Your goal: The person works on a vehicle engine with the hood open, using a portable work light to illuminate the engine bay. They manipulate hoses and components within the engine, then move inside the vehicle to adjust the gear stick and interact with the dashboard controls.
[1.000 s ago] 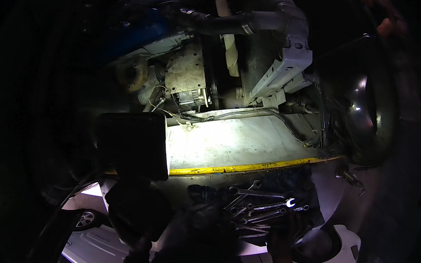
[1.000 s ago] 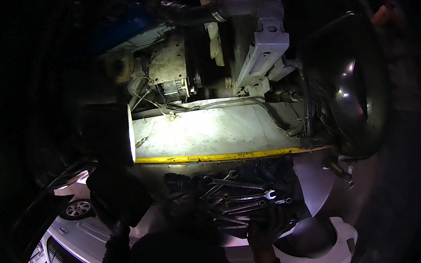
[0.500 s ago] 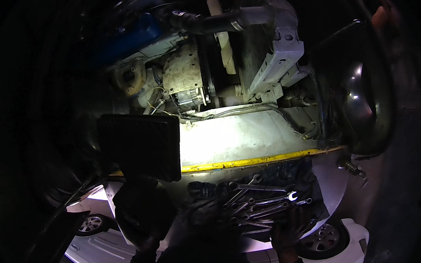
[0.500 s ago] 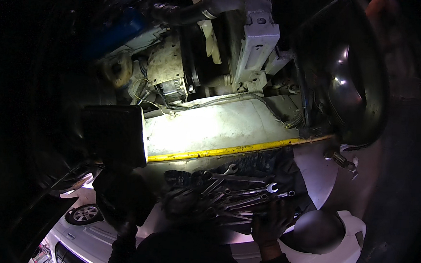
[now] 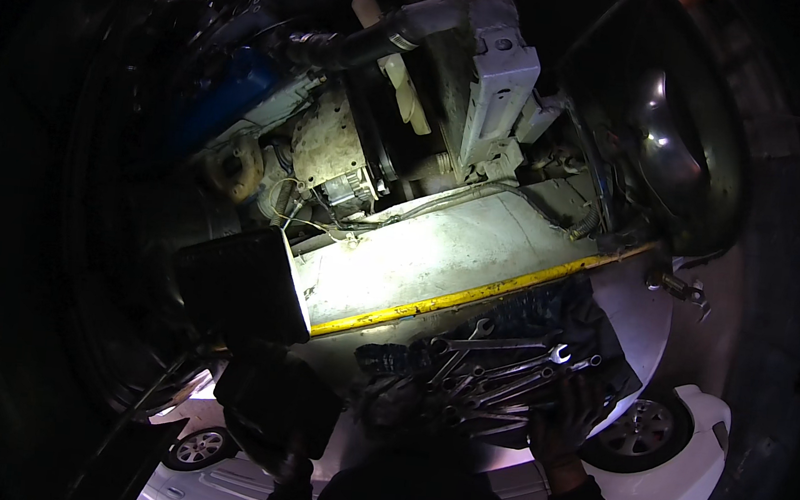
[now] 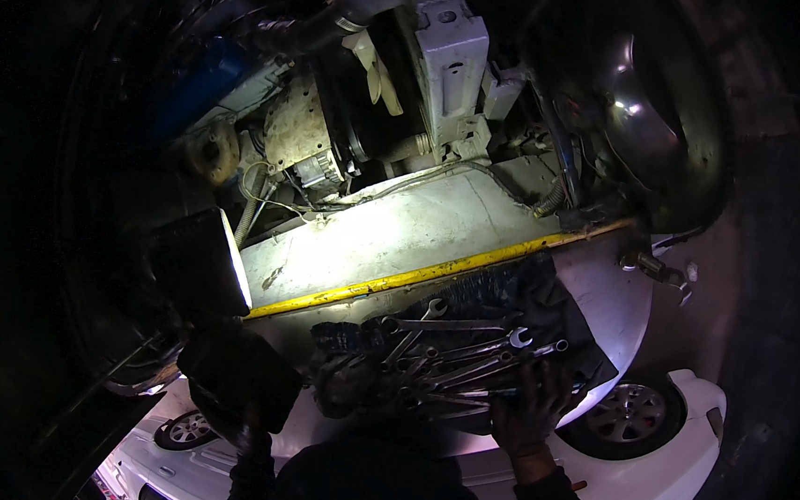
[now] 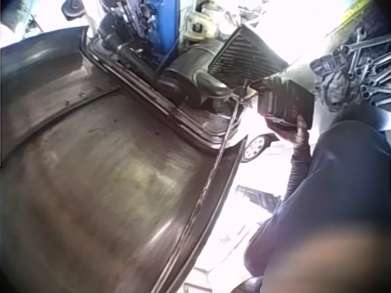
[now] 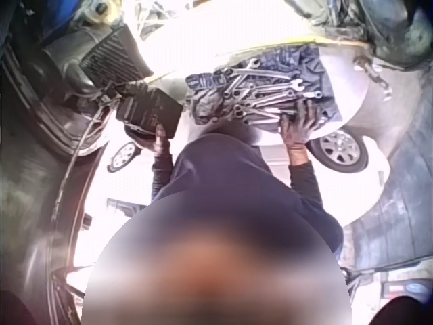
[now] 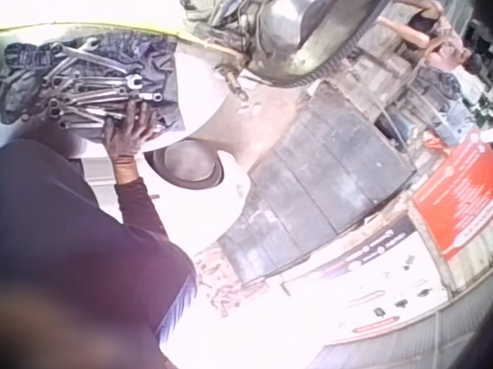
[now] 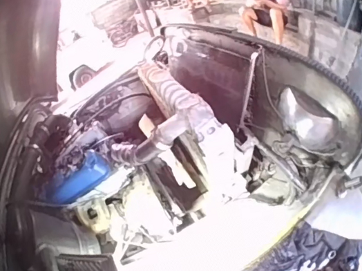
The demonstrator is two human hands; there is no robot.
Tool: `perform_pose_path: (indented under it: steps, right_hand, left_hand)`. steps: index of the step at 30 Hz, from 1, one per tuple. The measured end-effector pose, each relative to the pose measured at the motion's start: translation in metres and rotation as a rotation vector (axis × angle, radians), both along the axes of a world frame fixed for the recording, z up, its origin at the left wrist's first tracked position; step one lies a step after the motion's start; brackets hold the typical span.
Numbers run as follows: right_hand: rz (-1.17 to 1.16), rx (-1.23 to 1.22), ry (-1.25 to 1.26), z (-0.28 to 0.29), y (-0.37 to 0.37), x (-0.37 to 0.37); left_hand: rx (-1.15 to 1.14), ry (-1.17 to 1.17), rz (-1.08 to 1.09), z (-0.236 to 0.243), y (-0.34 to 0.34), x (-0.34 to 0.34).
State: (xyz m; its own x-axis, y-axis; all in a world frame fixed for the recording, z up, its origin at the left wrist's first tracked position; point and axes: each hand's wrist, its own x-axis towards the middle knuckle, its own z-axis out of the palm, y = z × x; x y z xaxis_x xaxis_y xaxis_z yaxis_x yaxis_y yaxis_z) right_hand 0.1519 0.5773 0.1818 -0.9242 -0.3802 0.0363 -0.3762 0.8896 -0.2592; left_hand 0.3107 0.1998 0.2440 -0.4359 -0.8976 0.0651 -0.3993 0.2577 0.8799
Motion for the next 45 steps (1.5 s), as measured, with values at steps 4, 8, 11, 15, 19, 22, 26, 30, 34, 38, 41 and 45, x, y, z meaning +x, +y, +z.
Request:
perform_pose_path:
  steps: [4,8,11,15,19,22,26,30,34,38,41,45]
  right_hand:
    - [-0.009,0.000,0.011,0.002,-0.002,0.000]
    - [-0.012,-0.017,0.009,0.004,-0.004,-0.002]
    - [-0.005,-0.017,0.023,0.005,-0.005,-0.004]
    - [-0.001,-0.045,0.029,0.006,-0.005,-0.003]
    - [-0.003,-0.042,0.021,0.008,-0.007,-0.004]
    - [-0.002,-0.040,0.028,0.010,-0.009,-0.006]
    - [0.002,-0.036,0.030,0.010,-0.008,-0.005]
    - [-0.010,0.000,0.005,0.006,-0.006,-0.003]
    - [-0.005,0.057,0.002,0.002,-0.005,-0.003]
    - [-0.004,0.035,0.039,0.000,-0.002,-0.002]
    - [-0.021,0.010,0.032,-0.001,-0.001,0.000]
    - [-0.012,0.004,0.036,0.001,-0.001,0.000]
  left_hand:
    - [-0.005,-0.002,0.025,-0.004,0.002,0.004]
    - [0.005,-0.034,0.028,-0.005,-0.001,0.007]
    - [-0.013,-0.070,-0.010,-0.002,-0.006,0.007]
    - [-0.054,-0.119,-0.111,0.003,-0.004,0.010]
    - [-0.086,-0.112,-0.099,-0.005,-0.011,0.014]
    - [-0.126,-0.122,-0.099,-0.013,-0.017,0.021]
    - [-0.205,-0.146,-0.118,-0.021,-0.018,0.030]
    - [0.021,-0.118,-0.040,-0.023,-0.013,0.027]
    - [0.011,-0.024,-0.066,-0.020,-0.008,0.020]
    - [-0.100,-0.062,-0.147,-0.016,-0.010,0.016]
    - [-0.122,-0.068,-0.165,-0.017,-0.011,0.016]
    - [-0.089,-0.126,-0.136,-0.018,-0.014,0.021]
